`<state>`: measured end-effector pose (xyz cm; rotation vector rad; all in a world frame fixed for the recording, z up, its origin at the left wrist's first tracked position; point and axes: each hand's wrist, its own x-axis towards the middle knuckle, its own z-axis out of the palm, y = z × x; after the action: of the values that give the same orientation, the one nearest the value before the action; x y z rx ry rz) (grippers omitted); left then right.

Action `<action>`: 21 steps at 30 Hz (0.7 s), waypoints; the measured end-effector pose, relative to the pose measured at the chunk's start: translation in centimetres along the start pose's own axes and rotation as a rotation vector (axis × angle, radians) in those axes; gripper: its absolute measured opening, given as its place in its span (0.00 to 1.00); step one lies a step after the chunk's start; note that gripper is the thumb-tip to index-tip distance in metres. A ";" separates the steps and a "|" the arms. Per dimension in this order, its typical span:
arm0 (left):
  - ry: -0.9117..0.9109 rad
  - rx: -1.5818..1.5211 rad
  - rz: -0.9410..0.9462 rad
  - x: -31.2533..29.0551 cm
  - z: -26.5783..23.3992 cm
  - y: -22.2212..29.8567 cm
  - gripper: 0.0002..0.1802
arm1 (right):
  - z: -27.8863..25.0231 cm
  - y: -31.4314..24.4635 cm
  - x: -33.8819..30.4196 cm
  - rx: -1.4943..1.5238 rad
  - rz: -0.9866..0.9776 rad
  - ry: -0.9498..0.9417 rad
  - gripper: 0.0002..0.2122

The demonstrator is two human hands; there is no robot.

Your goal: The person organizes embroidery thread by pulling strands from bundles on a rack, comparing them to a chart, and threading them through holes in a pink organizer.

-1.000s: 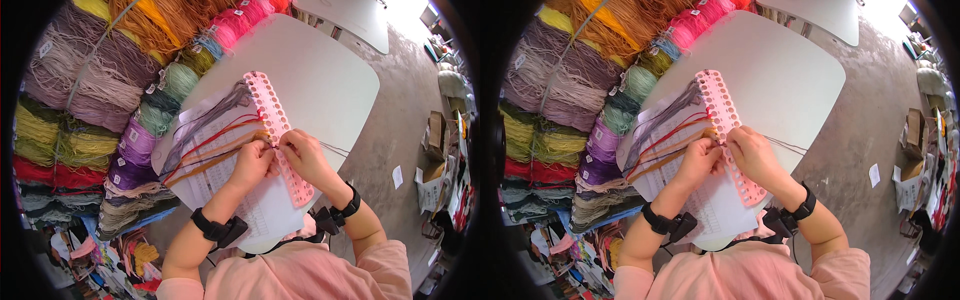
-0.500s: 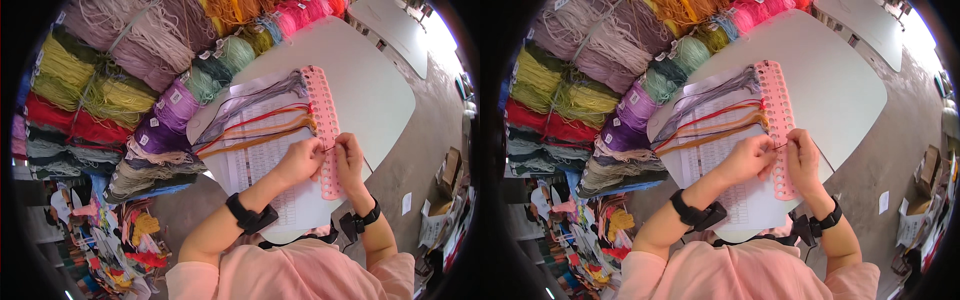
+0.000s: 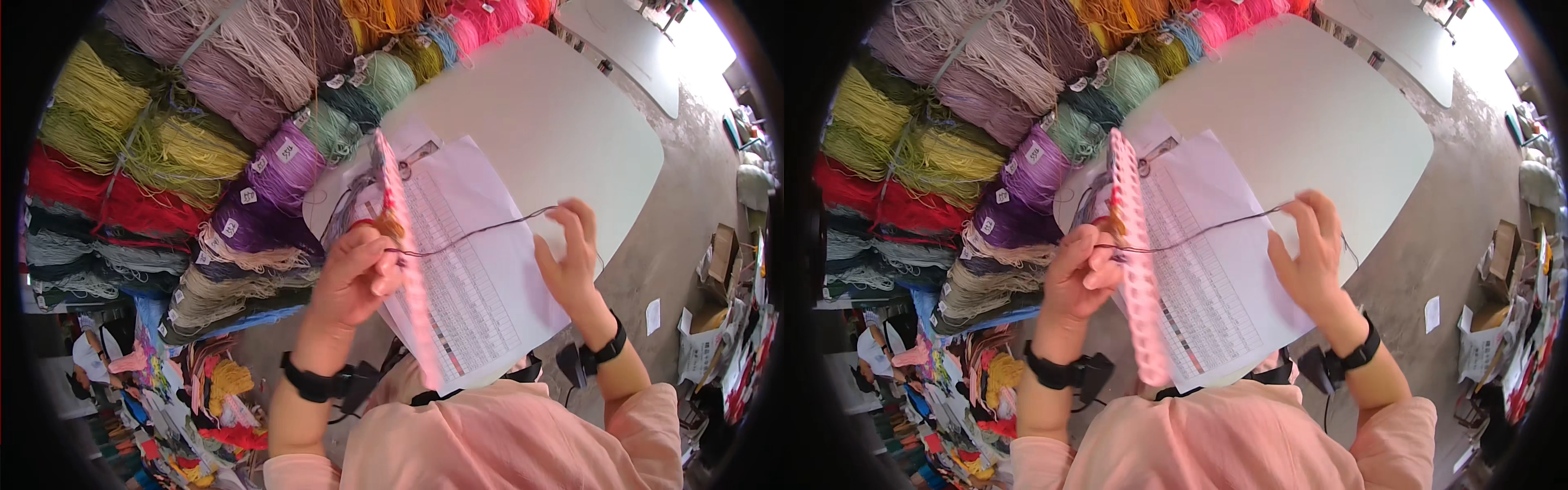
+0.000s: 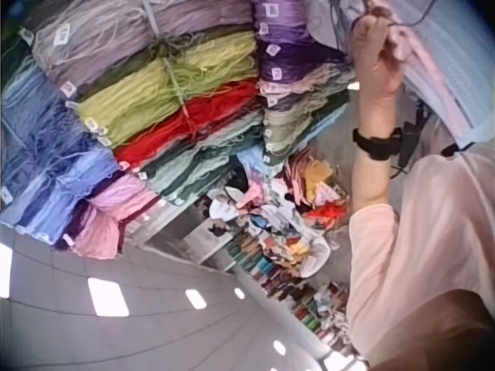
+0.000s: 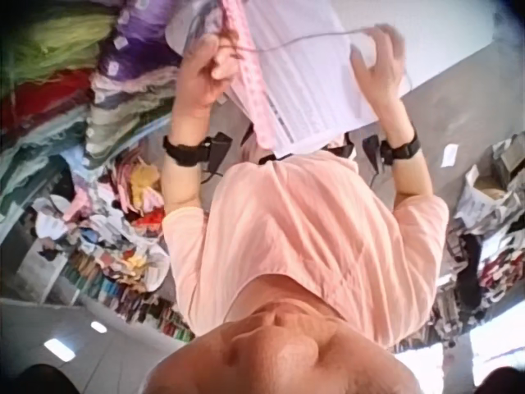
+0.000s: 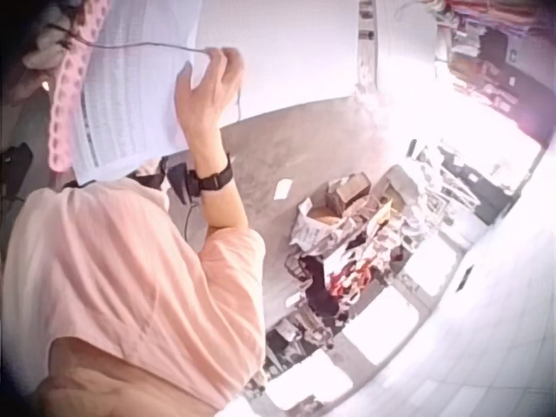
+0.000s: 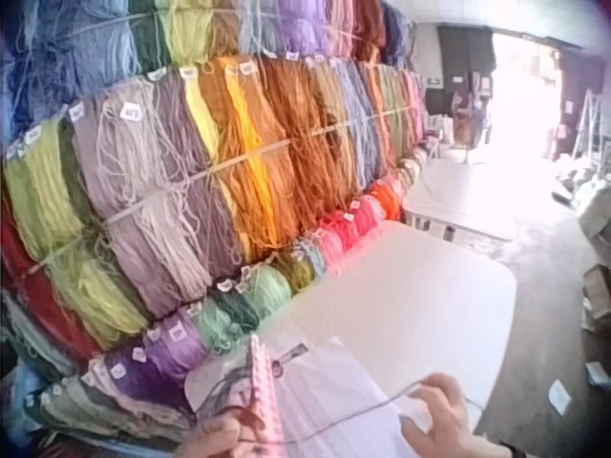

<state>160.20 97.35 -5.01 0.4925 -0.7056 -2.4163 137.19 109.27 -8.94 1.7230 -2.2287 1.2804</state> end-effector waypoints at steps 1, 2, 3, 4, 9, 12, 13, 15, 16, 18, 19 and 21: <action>-0.008 -0.001 0.007 0.1 0.1 -0.6 0.06 | -0.9 -0.8 -0.6 0.131 0.058 -0.090 0.13; -0.102 -0.230 -0.034 0.2 -0.1 -1.2 0.07 | -1.1 -1.5 -0.9 0.128 0.050 -0.086 0.13; -0.205 -0.465 -0.090 0.5 -0.1 -1.9 0.08 | -1.3 -2.2 -1.3 0.308 0.110 -0.229 0.14; -0.218 -0.469 -0.098 0.7 0.3 -2.4 0.08 | -1.3 -2.9 -1.4 0.492 0.172 -0.372 0.15; -0.165 -0.402 -0.140 0.3 -0.7 -4.3 0.10 | 1.3 -5.9 1.1 0.499 -0.005 -0.425 0.17; -0.016 -0.351 -0.121 -2.1 -2.7 -4.8 0.13 | 2.7 -5.9 0.5 0.467 -0.097 -0.693 0.18; 0.092 -0.281 -0.128 -3.1 -3.5 -5.0 0.14 | 3.1 -6.2 0.0 0.407 -0.114 -0.689 0.18; 0.114 -0.242 -0.101 -4.5 -4.0 -5.2 0.07 | 4.1 -7.3 -0.9 0.340 -0.149 -0.626 0.15; 0.124 -0.250 -0.094 -5.0 -3.9 -5.2 0.07 | 4.8 -7.7 -1.2 0.343 -0.154 -0.639 0.15; 0.263 -0.110 -0.093 -5.7 -3.8 -5.1 0.05 | 6.0 -8.4 -1.6 0.122 -0.199 -0.769 0.13; 0.333 -0.095 -0.085 -6.0 -3.7 -5.1 0.04 | 6.3 -8.6 -1.7 0.124 -0.213 -0.782 0.13; 0.414 0.010 -0.057 -6.9 -3.4 -4.4 0.04 | 6.8 -8.8 -1.8 0.002 -0.215 -0.748 0.11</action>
<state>165.30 103.37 -9.07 0.9911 -0.5269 -2.2559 147.97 106.10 -9.24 2.6771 -2.2253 0.6435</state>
